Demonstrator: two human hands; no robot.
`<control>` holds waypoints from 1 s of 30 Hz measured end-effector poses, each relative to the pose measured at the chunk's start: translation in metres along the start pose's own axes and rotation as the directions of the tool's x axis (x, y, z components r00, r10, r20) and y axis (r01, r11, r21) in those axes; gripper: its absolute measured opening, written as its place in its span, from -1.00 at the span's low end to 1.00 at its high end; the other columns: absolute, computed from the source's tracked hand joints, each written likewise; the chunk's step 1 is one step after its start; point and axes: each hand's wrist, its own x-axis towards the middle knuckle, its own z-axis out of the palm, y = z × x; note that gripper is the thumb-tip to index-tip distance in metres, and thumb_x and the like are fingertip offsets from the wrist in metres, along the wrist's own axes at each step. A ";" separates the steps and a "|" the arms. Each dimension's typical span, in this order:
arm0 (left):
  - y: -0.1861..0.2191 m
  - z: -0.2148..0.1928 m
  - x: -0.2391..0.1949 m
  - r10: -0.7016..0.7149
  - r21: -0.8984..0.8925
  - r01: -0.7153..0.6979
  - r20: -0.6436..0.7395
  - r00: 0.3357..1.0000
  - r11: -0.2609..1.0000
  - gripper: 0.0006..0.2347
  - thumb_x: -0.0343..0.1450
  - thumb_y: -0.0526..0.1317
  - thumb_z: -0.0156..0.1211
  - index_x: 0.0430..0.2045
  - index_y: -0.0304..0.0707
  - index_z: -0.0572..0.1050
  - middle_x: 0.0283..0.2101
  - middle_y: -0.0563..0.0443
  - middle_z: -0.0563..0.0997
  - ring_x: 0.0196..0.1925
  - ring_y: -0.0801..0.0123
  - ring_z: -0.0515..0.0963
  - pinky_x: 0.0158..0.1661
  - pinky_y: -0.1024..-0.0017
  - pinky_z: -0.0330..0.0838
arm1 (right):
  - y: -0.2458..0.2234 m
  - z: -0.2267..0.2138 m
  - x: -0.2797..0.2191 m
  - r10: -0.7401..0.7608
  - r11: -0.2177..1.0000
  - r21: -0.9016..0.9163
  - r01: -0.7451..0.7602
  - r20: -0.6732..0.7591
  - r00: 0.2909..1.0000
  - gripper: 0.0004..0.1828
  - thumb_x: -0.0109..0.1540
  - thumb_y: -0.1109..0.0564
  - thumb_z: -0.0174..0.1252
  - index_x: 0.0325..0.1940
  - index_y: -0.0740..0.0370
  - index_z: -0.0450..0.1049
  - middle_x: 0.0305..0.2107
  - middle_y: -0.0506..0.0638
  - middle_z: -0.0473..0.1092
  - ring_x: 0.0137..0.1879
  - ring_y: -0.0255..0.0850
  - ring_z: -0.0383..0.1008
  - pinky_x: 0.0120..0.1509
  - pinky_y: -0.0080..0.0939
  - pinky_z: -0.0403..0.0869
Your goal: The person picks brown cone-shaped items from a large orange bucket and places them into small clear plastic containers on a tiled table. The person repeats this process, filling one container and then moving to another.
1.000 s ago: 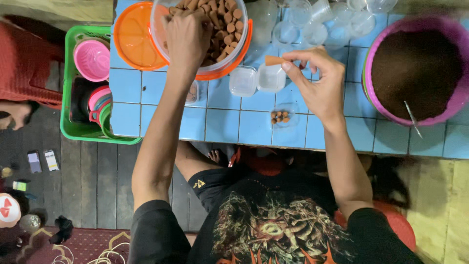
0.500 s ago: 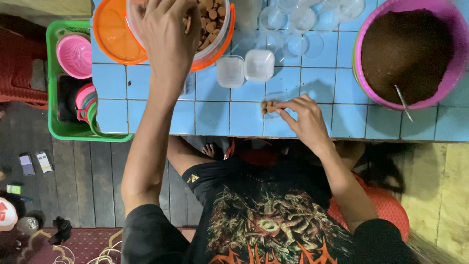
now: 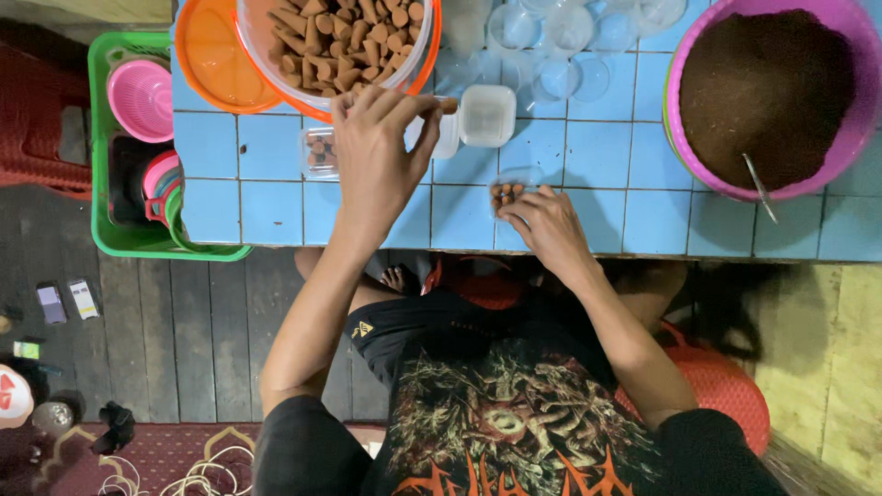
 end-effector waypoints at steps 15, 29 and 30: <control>0.025 0.047 -0.041 -0.004 -0.169 0.028 0.140 0.990 0.985 -0.94 0.34 -0.30 0.32 -0.43 -0.05 0.59 -0.49 0.17 0.55 -0.31 0.33 0.53 -0.07 0.24 0.23 | -0.008 -0.011 0.018 0.145 0.982 0.114 -0.151 0.059 0.988 -0.94 0.22 0.12 0.31 -0.30 0.13 0.63 -0.44 0.01 0.55 -0.28 -0.02 0.47 -0.18 -0.01 0.38; 0.033 0.105 -0.087 0.108 -0.108 -0.079 0.295 0.949 0.991 -0.96 0.32 -0.25 0.26 -0.50 -0.13 0.52 -0.48 0.05 0.56 -0.29 0.25 0.53 -0.05 0.16 0.23 | -0.007 -0.032 0.007 0.108 0.955 0.295 -0.040 -0.217 0.970 -0.75 0.17 0.26 0.35 -0.07 0.22 0.57 -0.15 0.06 0.50 -0.07 0.06 0.49 -0.02 0.03 0.49; 0.034 0.106 -0.089 0.108 -0.107 -0.079 0.297 0.949 0.991 -0.96 0.32 -0.25 0.26 -0.50 -0.13 0.52 -0.48 0.05 0.56 -0.29 0.25 0.53 -0.05 0.16 0.23 | -0.005 -0.028 0.004 0.108 0.954 0.297 -0.040 -0.217 0.970 -0.75 0.17 0.26 0.35 -0.07 0.22 0.57 -0.15 0.06 0.50 -0.07 0.06 0.49 -0.02 0.03 0.49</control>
